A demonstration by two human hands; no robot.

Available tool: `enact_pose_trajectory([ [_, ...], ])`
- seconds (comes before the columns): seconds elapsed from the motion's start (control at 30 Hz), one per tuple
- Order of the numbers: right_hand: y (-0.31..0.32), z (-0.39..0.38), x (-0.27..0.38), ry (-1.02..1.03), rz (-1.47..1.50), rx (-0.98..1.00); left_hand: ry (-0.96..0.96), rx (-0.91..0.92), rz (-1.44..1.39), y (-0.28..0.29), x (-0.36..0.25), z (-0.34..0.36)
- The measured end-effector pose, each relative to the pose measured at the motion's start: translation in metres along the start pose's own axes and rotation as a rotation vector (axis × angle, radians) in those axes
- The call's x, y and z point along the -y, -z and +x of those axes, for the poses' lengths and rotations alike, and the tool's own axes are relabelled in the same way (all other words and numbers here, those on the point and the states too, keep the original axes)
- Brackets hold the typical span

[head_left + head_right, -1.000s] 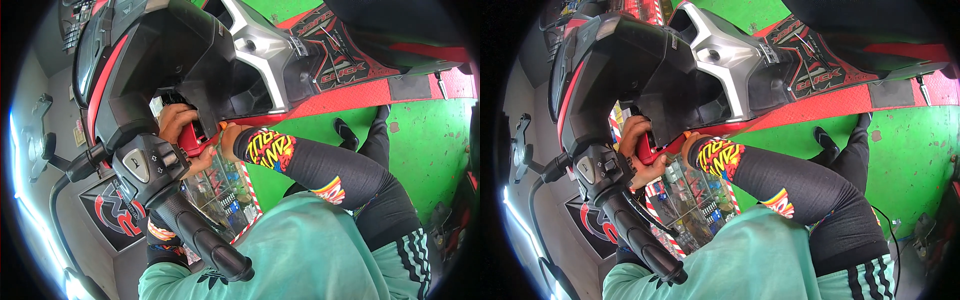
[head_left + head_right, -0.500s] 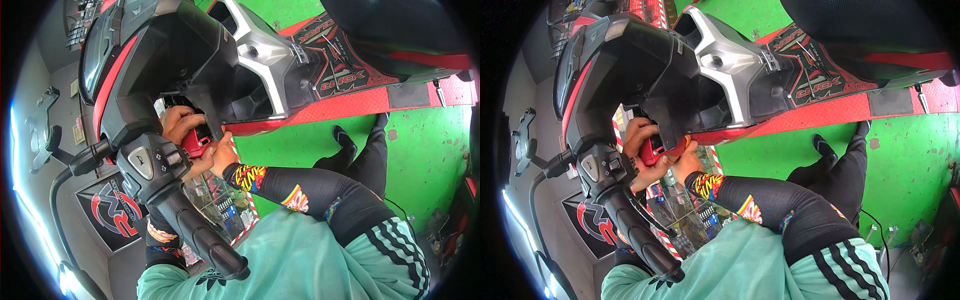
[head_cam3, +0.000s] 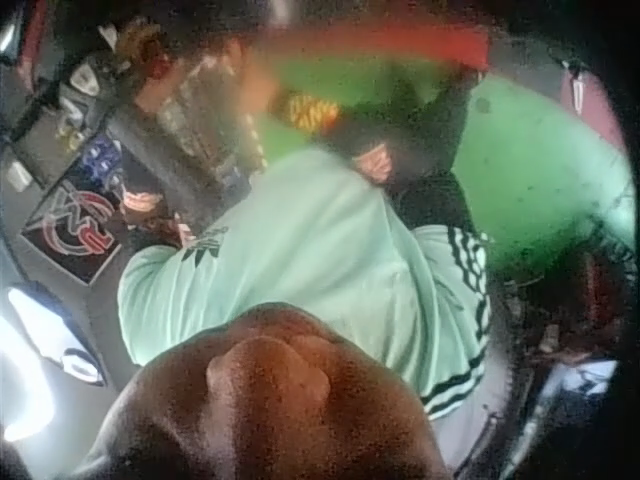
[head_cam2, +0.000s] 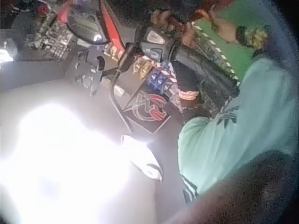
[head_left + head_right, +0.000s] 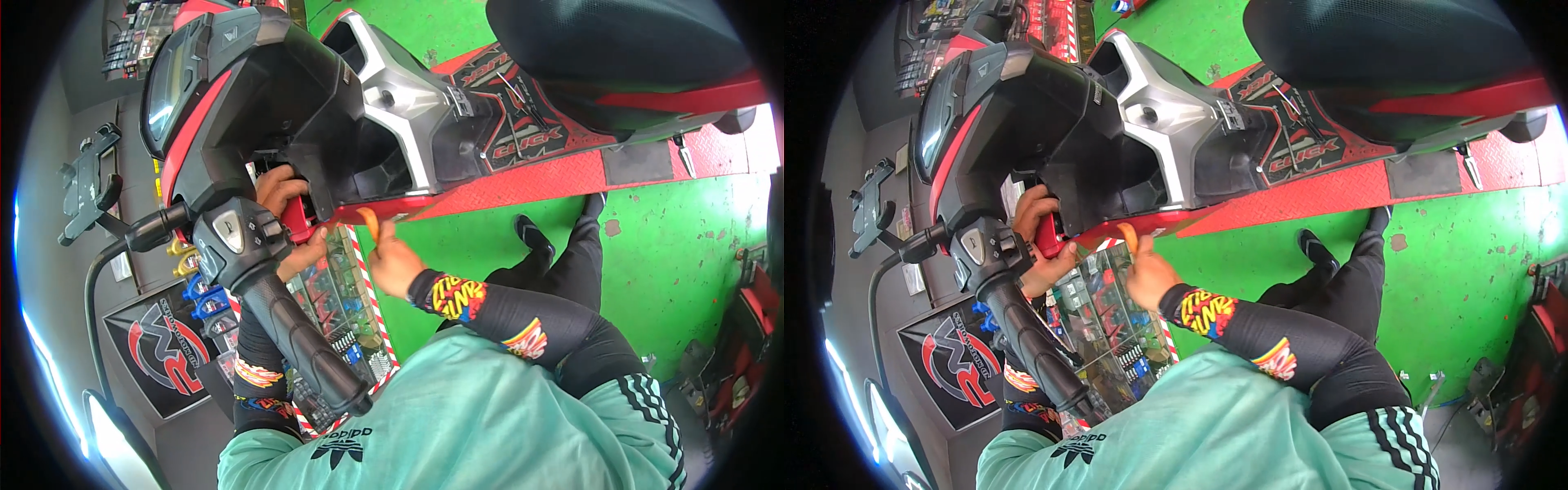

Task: Removing and disassembling motorcycle fairing panels using hand tools.

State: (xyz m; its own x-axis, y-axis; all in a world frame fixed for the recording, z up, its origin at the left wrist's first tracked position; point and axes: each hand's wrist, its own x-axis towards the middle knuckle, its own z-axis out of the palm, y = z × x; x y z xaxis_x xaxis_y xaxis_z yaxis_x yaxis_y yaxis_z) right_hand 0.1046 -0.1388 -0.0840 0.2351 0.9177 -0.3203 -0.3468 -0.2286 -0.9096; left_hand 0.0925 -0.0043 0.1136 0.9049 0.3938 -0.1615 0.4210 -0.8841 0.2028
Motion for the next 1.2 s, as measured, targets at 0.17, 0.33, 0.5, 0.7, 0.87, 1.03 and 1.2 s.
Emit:
enact_pose_trajectory([
  [0.17, 0.065, -0.04, -0.034, -0.021, 0.13, -0.119, -0.024, -0.012, 0.153, -0.007, 0.004, -0.008],
  [0.33, 0.086, -0.033, -0.065, -0.018, 0.031, -0.312, 0.055, -0.218, -0.22, -0.025, -0.003, -0.015],
  [0.5, 0.1, -0.019, -0.064, -0.059, -0.128, -0.155, 0.228, -0.405, 0.276, -0.066, -0.002, -0.093],
  [0.7, 0.106, -0.007, -0.044, -0.102, -0.126, 0.085, -0.1, -0.211, -0.013, -0.153, -0.071, -0.117],
  [0.87, 0.051, 0.001, -0.062, -0.063, 0.126, -0.105, 0.106, -0.127, 0.108, -0.179, -0.047, -0.023],
  [1.03, 0.023, 0.004, -0.069, -0.019, 0.11, -0.218, 0.038, -0.167, 0.135, -0.184, -0.028, -0.032],
  [1.2, 0.008, 0.014, -0.086, 0.109, 0.22, -0.309, 0.014, -0.211, 0.249, -0.188, -0.029, -0.029],
])
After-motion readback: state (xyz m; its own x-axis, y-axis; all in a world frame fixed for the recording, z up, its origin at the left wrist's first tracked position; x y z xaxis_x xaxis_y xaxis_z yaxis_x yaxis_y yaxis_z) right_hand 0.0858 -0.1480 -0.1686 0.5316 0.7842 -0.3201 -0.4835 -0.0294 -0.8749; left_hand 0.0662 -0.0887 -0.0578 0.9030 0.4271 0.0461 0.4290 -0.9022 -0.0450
